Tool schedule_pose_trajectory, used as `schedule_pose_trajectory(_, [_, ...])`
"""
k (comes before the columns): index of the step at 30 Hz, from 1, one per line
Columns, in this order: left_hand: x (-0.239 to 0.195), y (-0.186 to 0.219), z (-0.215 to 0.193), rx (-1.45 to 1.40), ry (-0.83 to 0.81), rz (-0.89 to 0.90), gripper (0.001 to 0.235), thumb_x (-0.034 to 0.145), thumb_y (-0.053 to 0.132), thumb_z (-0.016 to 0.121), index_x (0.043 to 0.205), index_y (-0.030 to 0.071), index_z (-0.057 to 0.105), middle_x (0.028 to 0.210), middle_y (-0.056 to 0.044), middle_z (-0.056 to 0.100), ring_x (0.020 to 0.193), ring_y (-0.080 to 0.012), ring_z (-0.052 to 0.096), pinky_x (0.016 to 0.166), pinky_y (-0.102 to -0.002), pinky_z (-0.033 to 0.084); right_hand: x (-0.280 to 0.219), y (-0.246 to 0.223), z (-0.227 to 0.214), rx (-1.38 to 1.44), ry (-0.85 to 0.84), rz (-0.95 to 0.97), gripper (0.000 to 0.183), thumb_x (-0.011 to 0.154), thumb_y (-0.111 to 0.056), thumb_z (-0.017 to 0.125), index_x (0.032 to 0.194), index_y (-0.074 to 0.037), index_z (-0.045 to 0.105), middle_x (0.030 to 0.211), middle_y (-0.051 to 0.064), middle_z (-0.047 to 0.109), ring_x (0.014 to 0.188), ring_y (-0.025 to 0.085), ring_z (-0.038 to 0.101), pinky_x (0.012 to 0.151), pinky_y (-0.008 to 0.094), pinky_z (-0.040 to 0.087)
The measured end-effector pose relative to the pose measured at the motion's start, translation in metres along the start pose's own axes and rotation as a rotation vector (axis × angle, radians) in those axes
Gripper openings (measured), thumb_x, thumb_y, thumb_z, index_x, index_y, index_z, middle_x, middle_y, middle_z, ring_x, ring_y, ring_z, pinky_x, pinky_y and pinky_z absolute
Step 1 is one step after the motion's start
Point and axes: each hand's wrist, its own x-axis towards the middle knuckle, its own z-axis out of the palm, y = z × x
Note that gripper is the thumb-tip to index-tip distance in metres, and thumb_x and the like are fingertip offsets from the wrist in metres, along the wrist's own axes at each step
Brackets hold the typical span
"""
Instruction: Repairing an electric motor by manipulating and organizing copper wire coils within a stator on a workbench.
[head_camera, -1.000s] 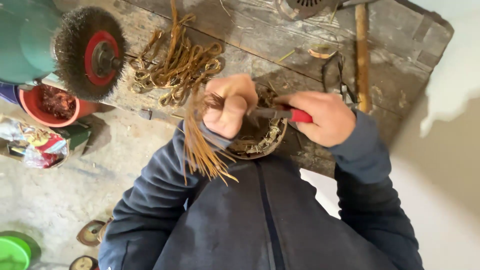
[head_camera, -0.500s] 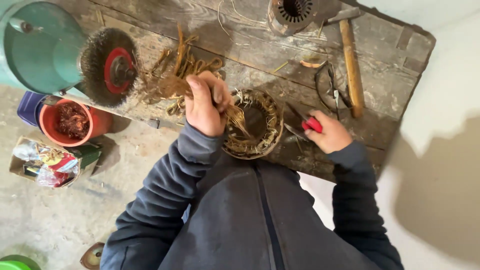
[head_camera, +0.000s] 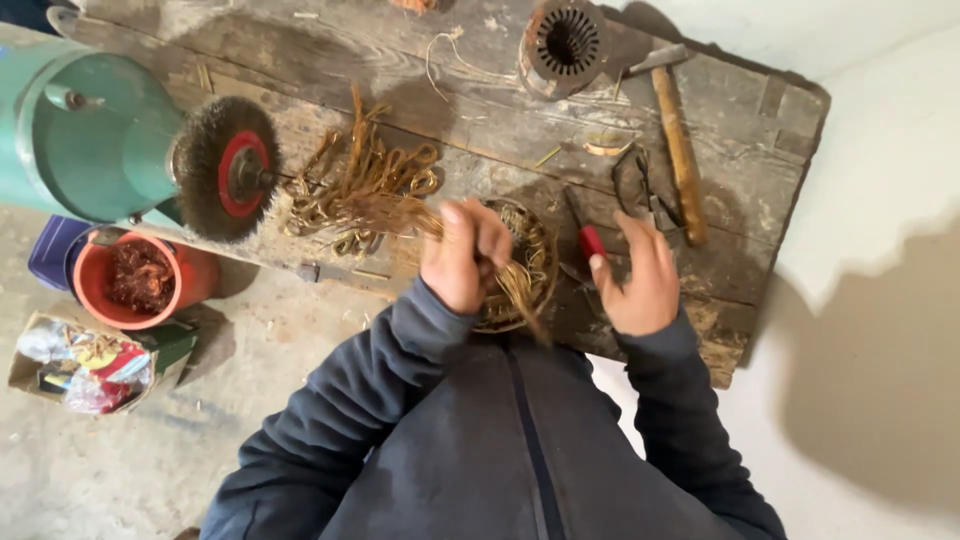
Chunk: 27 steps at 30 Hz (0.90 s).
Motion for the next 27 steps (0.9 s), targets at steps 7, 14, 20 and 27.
schedule_pose_trajectory(7, [-0.007, -0.005, 0.014, -0.006, -0.367, -0.166, 0.051, 0.112, 0.046, 0.045, 0.096, 0.002, 0.065, 0.101, -0.010, 0.067, 0.059, -0.0097, 0.046, 0.054, -0.025, 0.039, 0.014, -0.044, -0.002, 0.103, 0.159, -0.537, 0.037, 0.081, -0.022, 0.084, 0.111, -0.014, 0.064, 0.104, 0.009, 0.058, 0.090, 0.031, 0.063, 0.080, 0.043, 0.049])
schedule_pose_trajectory(14, [-0.005, -0.008, 0.000, 0.166, -0.418, -0.062, 0.036, 0.114, 0.030, 0.046, 0.108, 0.000, 0.066, 0.105, -0.009, 0.068, 0.095, -0.0169, 0.066, 0.086, -0.032, 0.056, 0.028, -0.073, -0.014, 0.111, 0.127, -0.792, 0.036, 0.082, -0.032, 0.089, 0.110, -0.013, 0.077, 0.098, 0.001, 0.060, 0.080, 0.021, 0.064, 0.073, 0.036, 0.049])
schedule_pose_trajectory(20, [0.000, -0.002, -0.001, 0.577, -0.507, -0.012, 0.024, 0.108, 0.019, 0.052, 0.119, 0.001, 0.064, 0.104, -0.012, 0.073, 0.095, -0.0216, 0.071, 0.087, -0.035, 0.057, 0.030, -0.081, -0.017, 0.152, 0.094, -0.662, 0.031, 0.080, -0.030, 0.090, 0.101, -0.013, 0.075, 0.097, 0.002, 0.068, 0.080, 0.023, 0.068, 0.070, 0.036, 0.044])
schedule_pose_trajectory(27, [0.005, -0.010, -0.007, 0.832, -0.592, 0.049, 0.034, 0.097, 0.012, 0.055, 0.130, 0.005, 0.062, 0.111, -0.020, 0.073, 0.106, -0.0352, 0.071, 0.090, -0.038, 0.056, 0.017, -0.088, 0.014, 0.415, 0.169, -0.233, 0.011, 0.097, -0.015, 0.075, 0.104, -0.009, 0.070, 0.105, 0.008, 0.072, 0.099, 0.026, 0.065, 0.088, 0.038, 0.051])
